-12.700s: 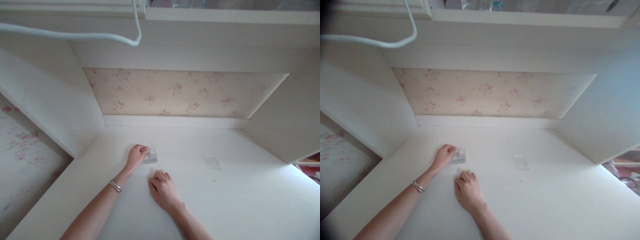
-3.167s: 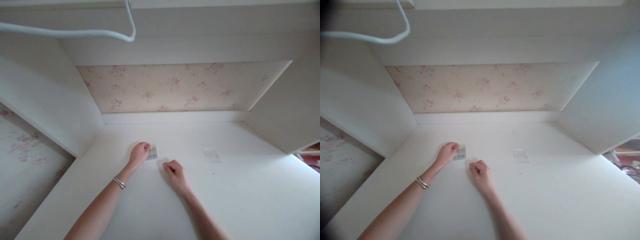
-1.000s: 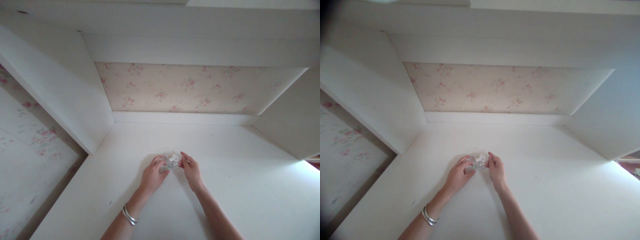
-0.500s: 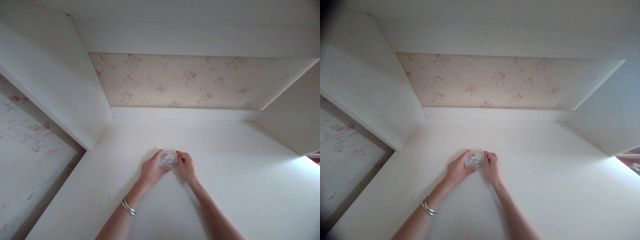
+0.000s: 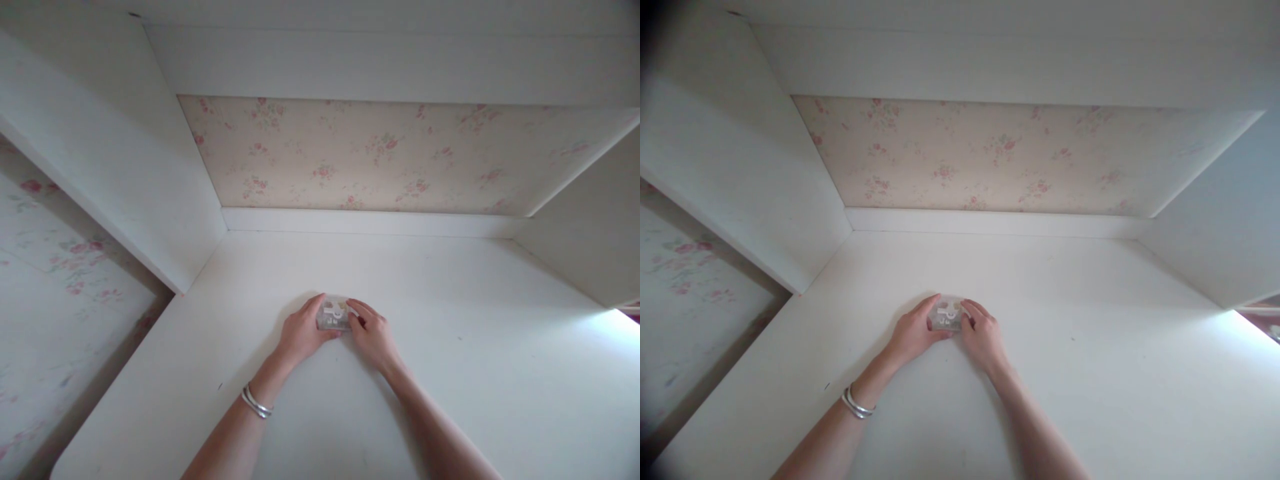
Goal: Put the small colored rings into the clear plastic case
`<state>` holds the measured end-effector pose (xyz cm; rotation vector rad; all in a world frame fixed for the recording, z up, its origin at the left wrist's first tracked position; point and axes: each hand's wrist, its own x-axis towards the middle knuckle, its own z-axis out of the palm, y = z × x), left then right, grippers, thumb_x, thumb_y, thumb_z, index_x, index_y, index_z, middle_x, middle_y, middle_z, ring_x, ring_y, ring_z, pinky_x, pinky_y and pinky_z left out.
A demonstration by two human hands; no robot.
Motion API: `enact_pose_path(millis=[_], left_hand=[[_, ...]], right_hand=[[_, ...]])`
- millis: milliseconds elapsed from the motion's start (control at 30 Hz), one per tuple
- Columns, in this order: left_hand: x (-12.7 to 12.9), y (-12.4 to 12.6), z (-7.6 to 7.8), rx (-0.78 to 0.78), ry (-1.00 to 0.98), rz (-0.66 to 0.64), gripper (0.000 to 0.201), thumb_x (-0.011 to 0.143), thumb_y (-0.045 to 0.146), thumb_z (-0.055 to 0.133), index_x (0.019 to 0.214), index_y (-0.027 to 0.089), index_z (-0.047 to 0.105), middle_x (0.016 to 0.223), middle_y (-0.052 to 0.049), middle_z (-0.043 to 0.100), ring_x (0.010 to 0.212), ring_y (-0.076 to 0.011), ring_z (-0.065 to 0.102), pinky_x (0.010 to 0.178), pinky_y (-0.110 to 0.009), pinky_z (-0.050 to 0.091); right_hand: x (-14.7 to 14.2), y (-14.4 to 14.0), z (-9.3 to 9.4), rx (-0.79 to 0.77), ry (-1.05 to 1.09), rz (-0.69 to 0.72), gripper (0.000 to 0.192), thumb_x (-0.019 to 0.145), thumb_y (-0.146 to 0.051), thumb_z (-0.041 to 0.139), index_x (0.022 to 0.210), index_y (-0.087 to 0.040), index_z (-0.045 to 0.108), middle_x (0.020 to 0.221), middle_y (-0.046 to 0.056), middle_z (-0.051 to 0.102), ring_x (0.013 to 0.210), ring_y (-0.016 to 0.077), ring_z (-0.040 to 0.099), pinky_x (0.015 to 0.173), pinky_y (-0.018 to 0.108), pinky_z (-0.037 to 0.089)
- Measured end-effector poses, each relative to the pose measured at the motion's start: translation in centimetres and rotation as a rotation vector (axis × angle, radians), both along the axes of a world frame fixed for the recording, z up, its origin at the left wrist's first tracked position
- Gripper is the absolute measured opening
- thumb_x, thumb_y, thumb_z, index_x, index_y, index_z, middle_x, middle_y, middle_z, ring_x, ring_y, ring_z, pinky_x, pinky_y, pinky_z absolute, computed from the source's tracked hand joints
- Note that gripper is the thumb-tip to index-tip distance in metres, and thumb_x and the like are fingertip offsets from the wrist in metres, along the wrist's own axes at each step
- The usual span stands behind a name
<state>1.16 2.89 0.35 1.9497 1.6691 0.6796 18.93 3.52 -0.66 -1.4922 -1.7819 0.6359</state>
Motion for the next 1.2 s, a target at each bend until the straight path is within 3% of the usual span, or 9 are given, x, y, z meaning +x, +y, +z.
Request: enact_pose_path(millis=[167,400,600,767,1000,1067,1133,1200], left_hand=[[-0.3,0.1,0.2,-0.002,-0.027,-0.021,0.083,0.062,0.049,0.074,0.134,0.025,0.042,0.132,-0.005,0.052,0.102,-0.023,0.06,0.087,-0.032,0.048],[-0.6,0.4,0.0,-0.04,-0.168,-0.044,0.061,0.077,0.052,0.059,0.13,0.023,0.048,0.126,-0.005,0.057,0.083,-0.0162,0.064,0.084,-0.029,0.05],[-0.7,0.5,-0.3,-0.021,-0.179,-0.037,0.063,0.074,0.044,0.065,0.13,0.021,0.049,0.141,-0.008,0.041,0.09,-0.0181,0.064,0.086,-0.03,0.051],[-0.5,0.5,-0.5,-0.01,-0.158,-0.026,0.062,0.073,0.044,0.066,0.129,0.021,0.05,0.137,-0.009,0.047,0.09,-0.018,0.064,0.089,-0.031,0.049],[-0.5,0.4,-0.5,-0.012,-0.166,-0.071,0.062,0.075,0.048,0.062,0.13,0.022,0.047,0.124,-0.005,0.058,0.078,-0.0149,0.064,0.077,-0.027,0.051],[-0.7,0.3,-0.4,-0.03,-0.192,-0.089,0.064,0.075,0.048,0.063,0.13,0.022,0.046,0.126,-0.006,0.056,0.081,-0.0151,0.063,0.08,-0.028,0.05],[-1.0,0.2,-0.2,-0.063,-0.211,-0.12,0.071,0.071,0.05,0.066,0.133,0.021,0.044,0.126,-0.007,0.057,0.081,-0.0157,0.063,0.079,-0.028,0.05],[-1.2,0.2,-0.1,-0.089,-0.211,-0.15,0.083,0.065,0.051,0.071,0.136,0.02,0.04,0.125,-0.008,0.057,0.079,-0.0162,0.062,0.077,-0.029,0.051]], right_hand=[[-0.1,-0.1,0.0,-0.035,0.001,-0.017,0.036,0.087,-0.037,0.044,0.114,-0.022,0.063,0.121,0.005,0.06,0.081,0.0171,0.065,0.083,0.036,0.051],[0.0,0.0,-0.3,-0.005,0.013,0.028,0.038,0.09,-0.041,0.043,0.116,-0.023,0.063,0.127,0.005,0.057,0.115,0.02,0.054,0.097,0.035,0.044],[0.0,0.1,-0.6,-0.008,-0.009,0.046,0.038,0.091,-0.039,0.041,0.12,-0.024,0.06,0.13,0.003,0.054,0.118,0.0191,0.052,0.102,0.037,0.04],[-0.2,0.2,-0.3,-0.012,-0.029,0.069,0.038,0.091,-0.037,0.041,0.12,-0.024,0.061,0.13,0.003,0.054,0.118,0.0191,0.052,0.103,0.036,0.039],[-0.1,0.1,-0.2,-0.013,-0.032,0.083,0.037,0.09,-0.037,0.041,0.119,-0.025,0.061,0.13,0.004,0.054,0.115,0.0206,0.053,0.1,0.038,0.041],[0.1,0.0,0.1,-0.033,-0.028,0.097,0.039,0.089,-0.038,0.042,0.124,-0.025,0.057,0.135,0.004,0.049,0.105,0.0196,0.059,0.095,0.036,0.045],[0.4,-0.2,0.5,-0.073,-0.032,0.122,0.046,0.088,-0.041,0.045,0.131,-0.026,0.049,0.142,0.006,0.04,0.082,0.0151,0.064,0.082,0.034,0.051],[0.6,-0.3,1.0,-0.11,-0.05,0.187,0.053,0.085,-0.043,0.048,0.135,-0.027,0.043,0.145,0.008,0.035,0.064,0.0105,0.059,0.071,0.031,0.052]])
